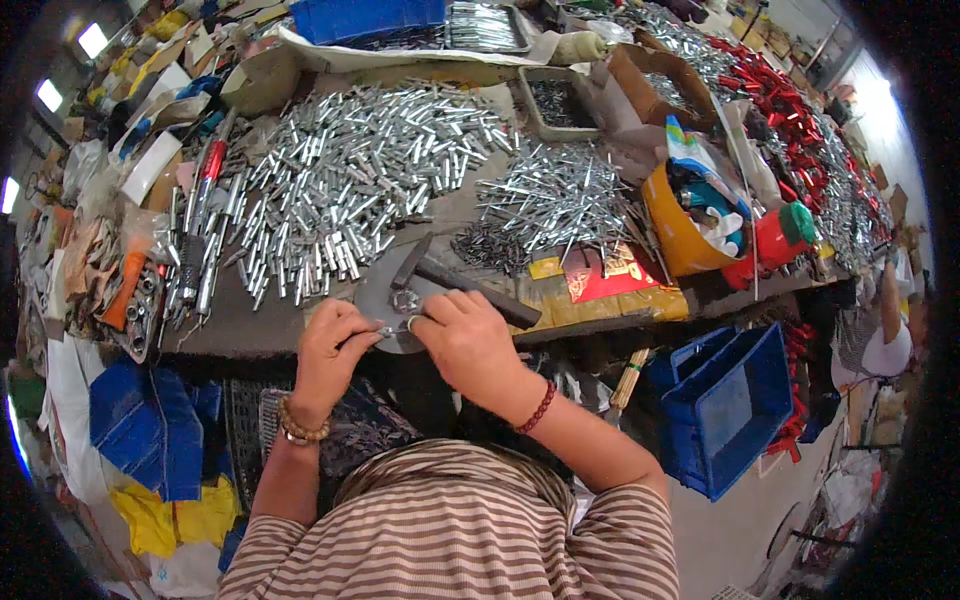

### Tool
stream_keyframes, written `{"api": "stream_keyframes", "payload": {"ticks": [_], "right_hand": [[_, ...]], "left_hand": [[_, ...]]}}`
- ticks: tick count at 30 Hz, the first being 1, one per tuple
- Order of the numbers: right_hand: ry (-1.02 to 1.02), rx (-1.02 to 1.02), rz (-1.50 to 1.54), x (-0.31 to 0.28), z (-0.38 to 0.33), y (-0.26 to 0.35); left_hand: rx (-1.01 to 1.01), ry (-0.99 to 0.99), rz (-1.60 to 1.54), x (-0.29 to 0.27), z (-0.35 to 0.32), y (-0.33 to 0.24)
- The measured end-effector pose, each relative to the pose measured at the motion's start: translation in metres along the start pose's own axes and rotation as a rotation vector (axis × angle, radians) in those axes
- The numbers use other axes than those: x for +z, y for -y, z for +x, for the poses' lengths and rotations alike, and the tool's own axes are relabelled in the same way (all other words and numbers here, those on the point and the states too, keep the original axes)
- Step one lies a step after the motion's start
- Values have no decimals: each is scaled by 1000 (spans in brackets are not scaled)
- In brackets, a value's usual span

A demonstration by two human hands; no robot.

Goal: The person assembles metal expansion anchors by inserting metal pins into metal sleeves, tapping them with a hammer on a metal plate, and placing the finished anchors into a tray.

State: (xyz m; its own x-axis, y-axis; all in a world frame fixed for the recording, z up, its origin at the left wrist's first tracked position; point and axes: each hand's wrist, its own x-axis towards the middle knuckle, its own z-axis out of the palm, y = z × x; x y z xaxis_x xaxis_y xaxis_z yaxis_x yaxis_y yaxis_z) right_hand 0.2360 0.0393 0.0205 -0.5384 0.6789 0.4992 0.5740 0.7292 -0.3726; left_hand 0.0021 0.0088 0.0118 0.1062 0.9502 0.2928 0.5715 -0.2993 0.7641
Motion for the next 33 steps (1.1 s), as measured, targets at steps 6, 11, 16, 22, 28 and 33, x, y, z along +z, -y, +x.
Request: {"api": "stream_keyframes", "payload": {"ticks": [6,11,16,22,28,33], "right_hand": [[-161,395,-121,-31,-20,-29],[-132,439,-139,-45,-17,-57],[-78,248,-153,-39,9,-54],[31,114,-188,-17,24,-75],[99,196,-175,-23,25,-73],[38,374,127,-29,24,-35]], "left_hand": [[9,-16,37,-1,-4,-1],[-5,-14,24,0,-4,0],[13,-31,23,1,-5,2],[2,-47,10,2,-5,1],[43,-65,28,3,-4,2],[45,-62,41,1,-5,2]]}}
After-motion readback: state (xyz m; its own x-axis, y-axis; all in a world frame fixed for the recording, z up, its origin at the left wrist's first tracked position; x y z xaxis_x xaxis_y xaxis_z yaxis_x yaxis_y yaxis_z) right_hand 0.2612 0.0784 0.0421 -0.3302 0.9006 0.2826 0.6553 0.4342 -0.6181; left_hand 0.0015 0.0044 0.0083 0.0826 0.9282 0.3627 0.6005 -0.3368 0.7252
